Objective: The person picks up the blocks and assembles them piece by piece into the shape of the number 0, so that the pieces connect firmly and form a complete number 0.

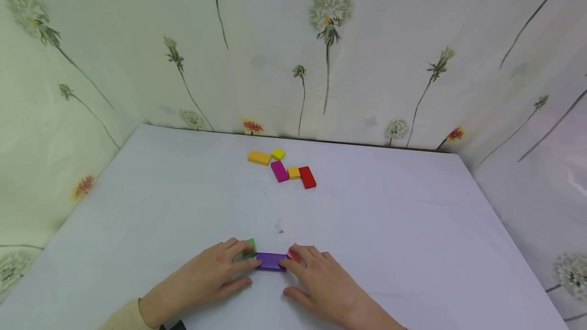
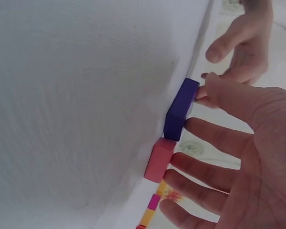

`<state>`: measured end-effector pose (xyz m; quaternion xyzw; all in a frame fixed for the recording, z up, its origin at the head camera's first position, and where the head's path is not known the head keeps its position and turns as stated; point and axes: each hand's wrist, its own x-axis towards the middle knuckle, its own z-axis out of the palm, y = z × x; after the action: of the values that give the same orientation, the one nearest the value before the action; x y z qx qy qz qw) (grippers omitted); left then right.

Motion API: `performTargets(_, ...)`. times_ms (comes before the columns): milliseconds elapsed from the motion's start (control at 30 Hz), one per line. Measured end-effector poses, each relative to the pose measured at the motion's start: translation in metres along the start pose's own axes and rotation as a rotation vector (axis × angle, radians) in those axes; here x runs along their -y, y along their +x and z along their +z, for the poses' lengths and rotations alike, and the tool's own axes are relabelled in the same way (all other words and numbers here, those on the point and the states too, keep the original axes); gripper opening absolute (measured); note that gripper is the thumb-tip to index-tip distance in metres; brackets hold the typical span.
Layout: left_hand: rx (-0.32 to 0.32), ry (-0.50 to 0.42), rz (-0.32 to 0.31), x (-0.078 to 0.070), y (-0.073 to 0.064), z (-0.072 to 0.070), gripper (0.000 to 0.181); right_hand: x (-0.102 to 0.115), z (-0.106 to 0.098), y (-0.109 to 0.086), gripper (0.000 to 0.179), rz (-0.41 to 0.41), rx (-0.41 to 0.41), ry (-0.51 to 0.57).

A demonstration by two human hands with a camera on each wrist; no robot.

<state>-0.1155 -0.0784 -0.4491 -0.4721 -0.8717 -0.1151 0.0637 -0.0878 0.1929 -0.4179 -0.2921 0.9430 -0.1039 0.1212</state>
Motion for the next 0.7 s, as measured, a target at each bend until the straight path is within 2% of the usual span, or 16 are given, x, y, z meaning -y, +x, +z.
performTargets(267,0.002,0.005,0.033,0.004,0.006,-0.003,0.030,-0.002,0.000,0.000,0.051,-0.031,-0.017,-0.002)
performTargets(500,0.019,-0.092,-0.026,0.013,0.016,-0.010,0.031,-0.002,-0.001,0.001,0.052,-0.006,0.019,0.008)
performTargets(700,-0.013,-0.172,-0.079,0.023,0.019,-0.011,0.032,-0.002,-0.002,0.001,0.052,-0.004,0.032,0.006)
